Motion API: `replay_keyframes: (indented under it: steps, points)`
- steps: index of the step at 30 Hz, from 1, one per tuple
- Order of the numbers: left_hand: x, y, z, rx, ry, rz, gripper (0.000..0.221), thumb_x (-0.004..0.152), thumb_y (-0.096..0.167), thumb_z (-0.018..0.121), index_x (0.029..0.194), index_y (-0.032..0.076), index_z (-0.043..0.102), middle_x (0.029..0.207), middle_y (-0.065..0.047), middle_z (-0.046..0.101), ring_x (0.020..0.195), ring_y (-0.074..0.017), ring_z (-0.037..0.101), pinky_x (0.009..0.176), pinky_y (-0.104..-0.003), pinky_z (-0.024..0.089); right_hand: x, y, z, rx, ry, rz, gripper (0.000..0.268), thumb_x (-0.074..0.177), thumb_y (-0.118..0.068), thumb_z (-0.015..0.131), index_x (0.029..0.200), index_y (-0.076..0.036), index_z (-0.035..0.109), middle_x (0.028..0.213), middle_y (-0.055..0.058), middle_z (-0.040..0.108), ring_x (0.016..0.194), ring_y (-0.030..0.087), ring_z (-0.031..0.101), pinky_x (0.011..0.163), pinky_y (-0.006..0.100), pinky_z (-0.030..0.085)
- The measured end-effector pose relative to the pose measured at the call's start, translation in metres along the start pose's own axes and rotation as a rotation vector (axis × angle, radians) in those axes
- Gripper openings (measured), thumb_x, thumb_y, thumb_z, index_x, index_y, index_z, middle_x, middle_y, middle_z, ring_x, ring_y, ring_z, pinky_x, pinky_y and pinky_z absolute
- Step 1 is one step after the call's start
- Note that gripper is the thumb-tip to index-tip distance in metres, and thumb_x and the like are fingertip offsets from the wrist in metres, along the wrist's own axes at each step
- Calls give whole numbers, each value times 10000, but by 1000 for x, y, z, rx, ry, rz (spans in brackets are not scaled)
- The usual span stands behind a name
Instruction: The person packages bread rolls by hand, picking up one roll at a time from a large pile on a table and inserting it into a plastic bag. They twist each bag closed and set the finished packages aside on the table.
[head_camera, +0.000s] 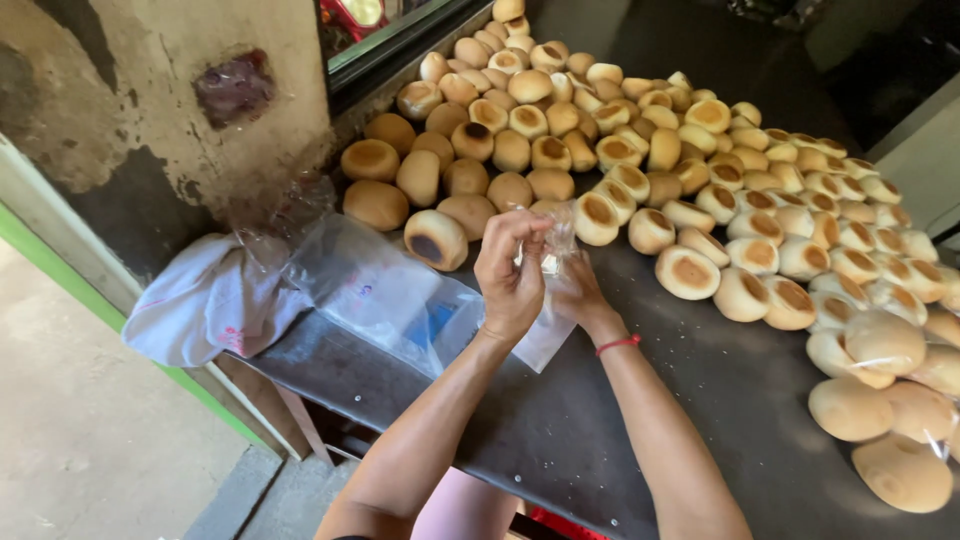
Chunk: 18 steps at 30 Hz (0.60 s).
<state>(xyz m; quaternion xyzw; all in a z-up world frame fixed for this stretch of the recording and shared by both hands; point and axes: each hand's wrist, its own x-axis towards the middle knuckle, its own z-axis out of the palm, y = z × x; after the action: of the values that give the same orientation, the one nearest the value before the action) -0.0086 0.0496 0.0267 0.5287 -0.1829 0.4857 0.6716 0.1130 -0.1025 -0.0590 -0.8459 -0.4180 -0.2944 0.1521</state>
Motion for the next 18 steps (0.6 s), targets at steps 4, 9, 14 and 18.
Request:
replay_keyframes:
  steps: [4, 9, 14, 18]
  points:
    - [9, -1, -9, 237, -89, 141, 539, 837, -180, 480, 1226, 126, 693, 1247, -95, 613, 971, -242, 696, 816, -285, 597, 6, -1, 14, 419, 87, 413, 680, 763, -222, 825, 1342, -62, 506, 1261, 151, 602, 1109, 317, 613, 868, 407, 523]
    - [9, -8, -5, 461, -235, -144, 472, 880, -12, 686, 1342, 0, 589, 1433, -130, 549, 930, -312, 717, 766, -382, 581, -24, 15, -45, 1315, 355, 1073, 463, 964, -315, 677, 1363, -135, 526, 1233, 83, 648, 990, 236, 631, 608, 332, 500]
    - [-17, -21, 9, 509, -526, -294, 638, 793, 45, 724, 1395, -39, 532, 1512, -153, 506, 1047, -382, 684, 852, -437, 562, -67, -4, -126, 1233, 367, 834, 453, 988, -191, 674, 1407, -138, 509, 1314, 54, 620, 1169, 195, 602, 827, 361, 521]
    - [-44, -17, 28, 151, -679, -255, 721, 762, 64, 800, 1419, -48, 525, 1509, -214, 492, 1320, -387, 552, 1069, -412, 477, -80, -40, -141, 1301, 536, 747, 476, 1058, -206, 629, 1491, -46, 514, 1447, 98, 595, 1368, 226, 551, 1146, 381, 477]
